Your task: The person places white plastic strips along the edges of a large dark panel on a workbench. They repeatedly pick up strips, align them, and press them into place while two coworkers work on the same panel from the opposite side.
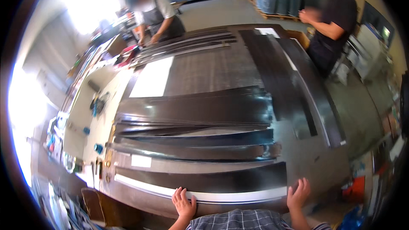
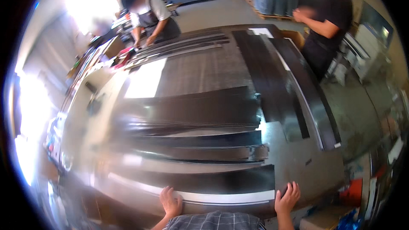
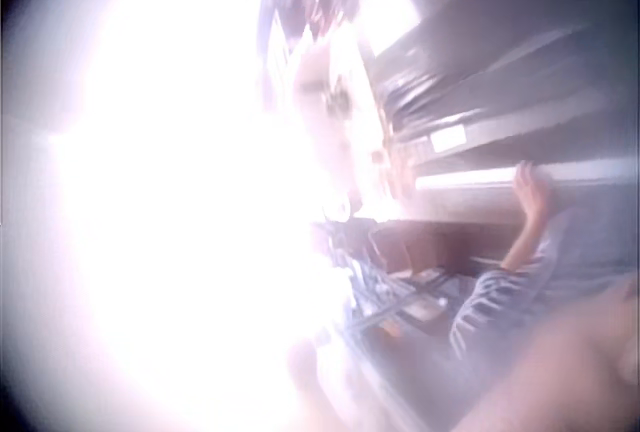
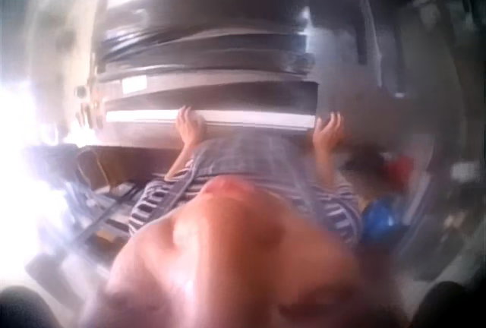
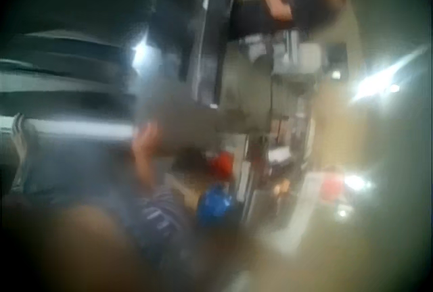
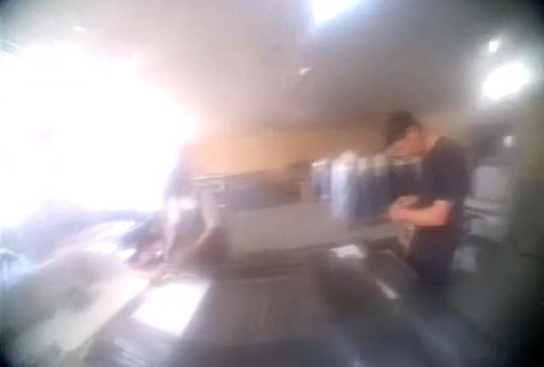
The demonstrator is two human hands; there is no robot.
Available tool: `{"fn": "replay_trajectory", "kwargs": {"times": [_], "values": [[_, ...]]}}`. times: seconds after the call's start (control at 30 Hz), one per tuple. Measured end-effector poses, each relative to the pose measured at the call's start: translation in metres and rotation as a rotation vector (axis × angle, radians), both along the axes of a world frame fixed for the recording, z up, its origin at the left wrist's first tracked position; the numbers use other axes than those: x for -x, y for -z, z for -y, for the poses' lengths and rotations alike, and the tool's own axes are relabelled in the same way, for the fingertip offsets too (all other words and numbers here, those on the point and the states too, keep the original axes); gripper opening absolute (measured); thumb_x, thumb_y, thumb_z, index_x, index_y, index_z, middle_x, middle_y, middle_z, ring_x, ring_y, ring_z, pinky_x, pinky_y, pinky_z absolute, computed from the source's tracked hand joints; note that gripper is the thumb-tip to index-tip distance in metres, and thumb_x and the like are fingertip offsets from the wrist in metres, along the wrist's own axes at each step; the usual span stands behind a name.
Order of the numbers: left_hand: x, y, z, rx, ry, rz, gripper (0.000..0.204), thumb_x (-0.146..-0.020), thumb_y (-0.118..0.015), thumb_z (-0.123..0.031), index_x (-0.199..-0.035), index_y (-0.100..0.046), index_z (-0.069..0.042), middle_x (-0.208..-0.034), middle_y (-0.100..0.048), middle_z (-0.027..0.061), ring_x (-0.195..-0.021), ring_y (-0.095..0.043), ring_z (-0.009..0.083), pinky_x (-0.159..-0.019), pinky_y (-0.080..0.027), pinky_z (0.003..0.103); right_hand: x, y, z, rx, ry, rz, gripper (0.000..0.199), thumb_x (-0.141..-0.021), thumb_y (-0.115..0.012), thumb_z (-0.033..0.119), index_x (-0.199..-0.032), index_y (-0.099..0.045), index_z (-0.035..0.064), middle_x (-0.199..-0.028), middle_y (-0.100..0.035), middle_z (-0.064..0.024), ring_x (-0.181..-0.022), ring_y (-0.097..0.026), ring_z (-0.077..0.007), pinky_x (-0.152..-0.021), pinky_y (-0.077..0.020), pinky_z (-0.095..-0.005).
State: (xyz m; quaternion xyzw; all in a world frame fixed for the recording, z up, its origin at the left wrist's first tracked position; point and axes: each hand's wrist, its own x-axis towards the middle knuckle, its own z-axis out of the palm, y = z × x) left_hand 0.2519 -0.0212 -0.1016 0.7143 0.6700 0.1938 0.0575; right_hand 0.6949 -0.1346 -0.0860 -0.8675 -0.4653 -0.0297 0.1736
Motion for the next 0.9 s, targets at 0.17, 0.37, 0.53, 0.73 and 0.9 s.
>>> {"fn": "replay_trajectory", "kwargs": {"times": [0.17,0.37,0.53,0.73,0.9], "values": [[-0.006,-0.015,-0.002,0.016,-0.002,0.036,0.047,-0.078,-0.064,-0.019,-0.119,-0.048,-0.002,-0.128,-0.045,0.0210,-0.123,-0.038,0.0409,-0.104,-0.028,0.053,-0.004,0.006,-0.002,0.029,0.010,0.027,0.055,-0.078,-0.065,0.022,-0.126,-0.046,0.0034,-0.136,-0.041,-0.0198,-0.129,-0.035,-0.0394,-0.110,-0.0223,-0.0537],[-0.006,-0.016,-0.003,0.020,-0.006,0.014,0.050,-0.077,-0.066,-0.020,-0.120,-0.048,-0.003,-0.128,-0.045,0.0210,-0.123,-0.038,0.0415,-0.105,-0.028,0.053,-0.007,0.005,-0.001,0.037,-0.028,0.044,0.052,-0.080,-0.063,0.020,-0.127,-0.046,0.0034,-0.138,-0.041,-0.0206,-0.130,-0.035,-0.0395,-0.109,-0.0231,-0.0529],[-0.005,-0.012,0.003,0.059,-0.023,0.021,0.050,-0.076,-0.065,-0.026,-0.120,-0.050,-0.006,-0.128,-0.046,0.0172,-0.125,-0.039,0.0379,-0.107,-0.026,0.052,-0.001,-0.001,0.004,0.028,-0.024,0.054,0.053,-0.081,-0.063,0.018,-0.129,-0.046,0.0037,-0.139,-0.041,-0.0207,-0.131,-0.035,-0.0397,-0.109,-0.0248,-0.0521],[-0.006,-0.019,0.005,0.061,-0.008,0.026,0.050,-0.076,-0.066,-0.019,-0.119,-0.049,-0.003,-0.127,-0.045,0.0214,-0.123,-0.039,0.0420,-0.104,-0.029,0.054,-0.004,0.001,0.007,0.094,0.000,0.057,0.053,-0.082,-0.062,0.021,-0.129,-0.045,0.0034,-0.138,-0.042,-0.0208,-0.130,-0.036,-0.0395,-0.109,-0.0245,-0.0521],[-0.007,-0.021,-0.001,0.046,0.003,0.016,0.050,-0.077,-0.066,-0.018,-0.120,-0.048,-0.002,-0.128,-0.044,0.0211,-0.123,-0.038,0.0419,-0.104,-0.029,0.053,-0.005,0.003,0.000,0.070,-0.004,0.076,0.052,-0.082,-0.060,0.027,-0.126,-0.046,0.0027,-0.135,-0.043,-0.0207,-0.129,-0.036,-0.0390,-0.109,-0.0234,-0.0531]]}}
